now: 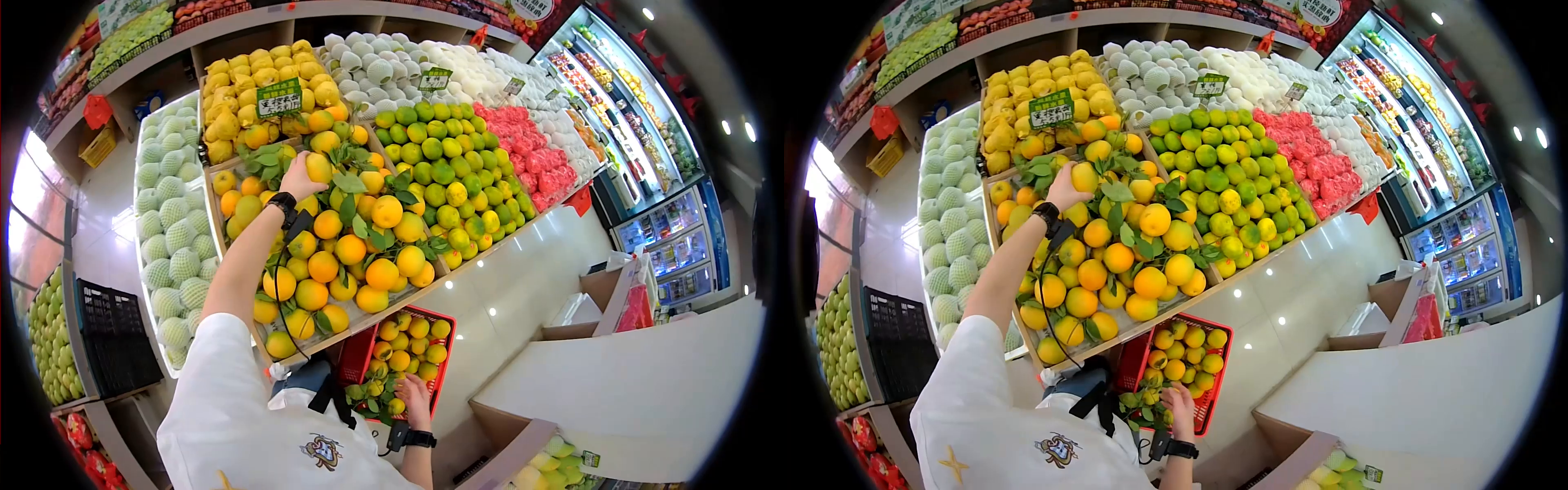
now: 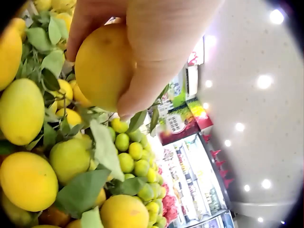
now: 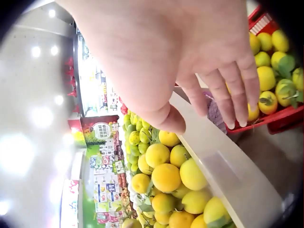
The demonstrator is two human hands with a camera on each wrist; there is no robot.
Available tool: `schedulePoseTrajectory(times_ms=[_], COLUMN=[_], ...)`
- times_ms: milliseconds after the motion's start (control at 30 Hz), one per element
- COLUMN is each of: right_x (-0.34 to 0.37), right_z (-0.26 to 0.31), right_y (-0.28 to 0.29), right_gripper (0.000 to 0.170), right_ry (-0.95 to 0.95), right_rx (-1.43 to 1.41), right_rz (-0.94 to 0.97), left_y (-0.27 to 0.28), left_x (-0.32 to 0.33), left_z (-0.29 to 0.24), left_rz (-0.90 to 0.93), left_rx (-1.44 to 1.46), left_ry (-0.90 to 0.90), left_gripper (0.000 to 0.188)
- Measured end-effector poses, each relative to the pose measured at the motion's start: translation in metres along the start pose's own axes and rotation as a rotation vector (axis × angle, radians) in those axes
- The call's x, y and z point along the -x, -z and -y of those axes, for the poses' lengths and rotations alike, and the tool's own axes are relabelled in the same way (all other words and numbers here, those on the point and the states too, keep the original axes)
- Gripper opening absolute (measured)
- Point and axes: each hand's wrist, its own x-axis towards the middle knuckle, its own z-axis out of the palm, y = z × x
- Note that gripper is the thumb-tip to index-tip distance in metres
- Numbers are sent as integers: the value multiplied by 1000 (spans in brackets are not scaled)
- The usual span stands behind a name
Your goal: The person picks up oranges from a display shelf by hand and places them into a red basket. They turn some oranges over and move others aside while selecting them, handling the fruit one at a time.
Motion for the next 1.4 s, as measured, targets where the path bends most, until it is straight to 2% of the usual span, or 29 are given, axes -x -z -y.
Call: schedulePoseTrajectory(times_ms=[67, 133, 233, 333, 467, 533, 600, 667, 733, 800, 867, 933, 967, 1000, 1033, 1100, 1133, 1267, 1300, 1400], right_x=[-11, -9, -11, -16, -22, -27, -34, -30, -44, -44, -52, -33, -37, -37, -27, -10, -5, -1, -3, -30], right_z=[-20, -28, -39, -42, -28, -38, -43, -46, -83, -103, -164, -176, -219, -252, -257, -260, -262, -254, -252, -252], right_y=[-6, -16, -29, -34, -36, -32, -28, -23, -1, 18, 53, 69, 91, 106, 111, 119, 121, 118, 116, 109], right_gripper=[41, 41, 40, 40, 40, 38, 37, 35, 33, 37, 38, 39, 42, 46, 47, 46, 45, 43, 42, 28], right_ry=[-20, -36, -184, -214, -163, -118, -129, -97, -178, -365, -414, -528, -515, -583, -569, -564, -511, -461, -468, -471], right_rx=[118, 187, 181, 230, 256, 162, 187, 80, -136, -159, -342, -374, -350, -320, -270, -191, -256, -318, -319, -435], right_rz=[13, 147, 256, 239, 163, 106, 90, 96, 142, 16, -78, -272, -266, -301, -347, -417, -424, -332, -309, -394], left_y=[-19, -41, -63, -69, -70, -81, -85, -80, -75, -70, -75, -99, -100, -101, -118, -139, -148, -184, -191, -186], left_x=[-5, -7, -15, -19, -18, -12, -1, 22, 51, 101, 152, 204, 227, 246, 260, 275, 282, 280, 281, 277], left_z=[3, 11, 19, 25, 15, 20, 27, 31, 35, 17, -9, -13, -29, -44, -43, -45, -47, -40, -37, -43], left_rz=[130, 204, 154, 140, 126, 99, 101, 167, 323, 390, 558, 712, 775, 837, 765, 817, 842, 903, 906, 967], left_rx=[-86, -246, -353, -418, -402, -484, -560, -624, -646, -504, -471, -318, -360, -403, -417, -353, -319, -493, -482, -333], left_ry=[103, 150, 132, 154, 217, 123, 33, -64, -205, -430, -538, -642, -680, -713, -812, -926, -975, -960, -947, -935], left_gripper=[97, 95, 91, 87, 82, 83, 84, 84, 84, 78, 75, 72, 72, 72, 74, 75, 76, 75, 71, 68])
